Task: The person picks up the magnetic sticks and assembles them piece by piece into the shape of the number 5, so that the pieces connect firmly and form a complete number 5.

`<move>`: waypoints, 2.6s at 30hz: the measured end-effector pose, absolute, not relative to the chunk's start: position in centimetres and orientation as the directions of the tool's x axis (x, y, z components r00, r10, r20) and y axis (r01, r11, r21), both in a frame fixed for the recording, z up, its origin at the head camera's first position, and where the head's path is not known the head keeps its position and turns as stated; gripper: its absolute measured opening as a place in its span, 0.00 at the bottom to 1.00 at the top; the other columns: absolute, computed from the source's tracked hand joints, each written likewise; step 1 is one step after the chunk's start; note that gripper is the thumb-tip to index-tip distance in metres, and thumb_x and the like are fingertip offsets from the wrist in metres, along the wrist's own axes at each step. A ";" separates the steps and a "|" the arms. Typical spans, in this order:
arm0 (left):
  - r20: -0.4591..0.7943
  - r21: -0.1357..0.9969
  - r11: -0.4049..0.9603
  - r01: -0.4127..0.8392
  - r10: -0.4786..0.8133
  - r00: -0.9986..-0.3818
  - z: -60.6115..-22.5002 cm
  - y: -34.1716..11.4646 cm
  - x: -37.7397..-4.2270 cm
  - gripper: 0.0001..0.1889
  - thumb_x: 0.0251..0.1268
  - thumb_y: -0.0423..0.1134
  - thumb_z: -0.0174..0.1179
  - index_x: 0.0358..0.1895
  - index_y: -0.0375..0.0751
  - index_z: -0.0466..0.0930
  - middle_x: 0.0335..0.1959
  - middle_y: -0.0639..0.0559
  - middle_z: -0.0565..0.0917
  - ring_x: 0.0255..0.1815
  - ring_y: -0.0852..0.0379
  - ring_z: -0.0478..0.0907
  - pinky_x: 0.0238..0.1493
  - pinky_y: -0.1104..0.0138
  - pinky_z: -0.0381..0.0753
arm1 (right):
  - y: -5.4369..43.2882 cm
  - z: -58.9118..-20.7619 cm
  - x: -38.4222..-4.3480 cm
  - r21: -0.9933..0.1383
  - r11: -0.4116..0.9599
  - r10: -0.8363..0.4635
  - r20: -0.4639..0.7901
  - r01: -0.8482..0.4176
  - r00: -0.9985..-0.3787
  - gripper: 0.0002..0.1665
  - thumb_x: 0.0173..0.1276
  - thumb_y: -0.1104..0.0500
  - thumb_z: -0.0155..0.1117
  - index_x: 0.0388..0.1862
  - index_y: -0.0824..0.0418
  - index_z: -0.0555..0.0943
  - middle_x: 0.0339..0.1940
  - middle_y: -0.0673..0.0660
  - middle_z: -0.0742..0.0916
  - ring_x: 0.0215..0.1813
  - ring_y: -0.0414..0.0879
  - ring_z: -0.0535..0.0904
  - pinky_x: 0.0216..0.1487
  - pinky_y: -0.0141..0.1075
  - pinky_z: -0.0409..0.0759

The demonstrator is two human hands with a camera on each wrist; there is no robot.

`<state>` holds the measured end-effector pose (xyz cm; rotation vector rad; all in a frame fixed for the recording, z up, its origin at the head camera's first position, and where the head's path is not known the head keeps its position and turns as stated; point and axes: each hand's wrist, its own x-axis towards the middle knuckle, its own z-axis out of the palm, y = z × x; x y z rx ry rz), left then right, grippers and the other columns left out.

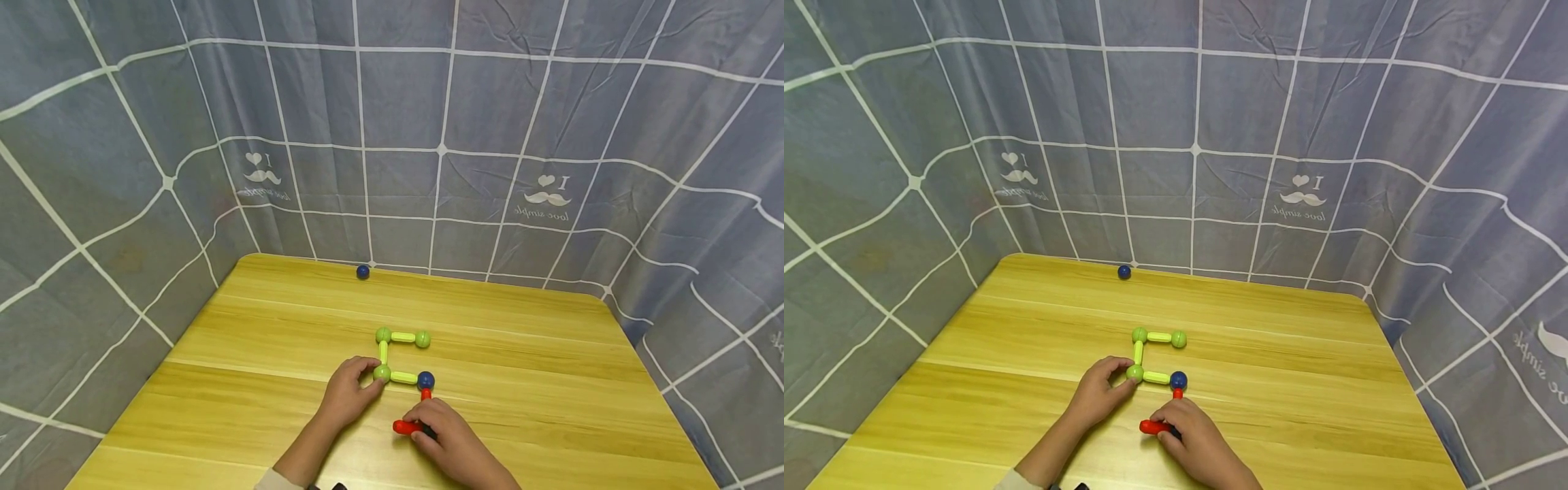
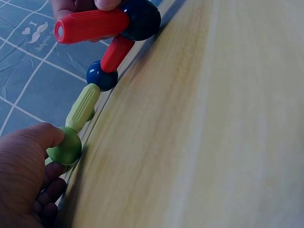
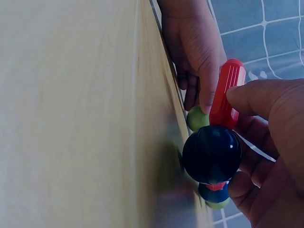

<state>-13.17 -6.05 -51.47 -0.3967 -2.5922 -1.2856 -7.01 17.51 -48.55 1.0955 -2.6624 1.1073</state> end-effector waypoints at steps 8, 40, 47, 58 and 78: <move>0.309 0.743 0.582 0.331 0.140 -0.941 -51.4 -6.0 -13.3 0.12 0.62 0.42 0.69 0.47 0.44 0.85 0.45 0.54 0.84 0.49 0.52 0.79 0.53 0.54 0.77 | 17.6 -48.5 -7.0 -0.615 0.511 -0.580 0.268 -0.600 -0.769 0.09 0.73 0.57 0.64 0.50 0.46 0.81 0.49 0.39 0.80 0.50 0.36 0.76 0.52 0.38 0.78; 0.302 0.746 0.582 0.324 0.139 -0.943 -51.4 -6.0 -13.2 0.12 0.61 0.41 0.70 0.47 0.44 0.85 0.44 0.54 0.84 0.48 0.54 0.79 0.51 0.56 0.78 | 20.3 -48.2 -8.0 -0.758 0.561 -0.544 -0.035 -0.332 -0.838 0.09 0.67 0.47 0.69 0.43 0.44 0.80 0.33 0.43 0.79 0.34 0.38 0.73 0.33 0.31 0.73; 0.304 0.747 0.578 0.329 0.143 -0.942 -51.4 -6.0 -13.2 0.12 0.61 0.41 0.70 0.47 0.43 0.85 0.44 0.53 0.84 0.48 0.53 0.79 0.51 0.55 0.78 | 20.3 -48.5 -8.1 -0.796 0.513 -0.547 -0.015 -0.321 -0.837 0.09 0.67 0.51 0.70 0.42 0.47 0.79 0.32 0.44 0.79 0.34 0.39 0.73 0.34 0.31 0.74; 0.336 0.732 0.582 0.354 0.145 -0.931 -51.6 -6.0 -13.2 0.12 0.61 0.41 0.70 0.46 0.43 0.85 0.43 0.54 0.84 0.46 0.53 0.79 0.49 0.55 0.78 | 20.5 -48.7 -8.3 -0.802 0.518 -0.518 -0.015 -0.299 -0.855 0.12 0.68 0.49 0.68 0.33 0.50 0.74 0.25 0.43 0.75 0.27 0.35 0.69 0.27 0.28 0.68; 0.316 0.747 0.573 0.336 0.139 -0.939 -51.4 -6.0 -13.3 0.12 0.61 0.41 0.70 0.47 0.44 0.85 0.44 0.55 0.84 0.47 0.54 0.79 0.50 0.56 0.78 | 20.2 -48.8 -8.3 -0.801 0.500 -0.532 0.014 -0.328 -0.846 0.08 0.69 0.48 0.67 0.41 0.46 0.78 0.30 0.44 0.77 0.30 0.37 0.71 0.28 0.31 0.72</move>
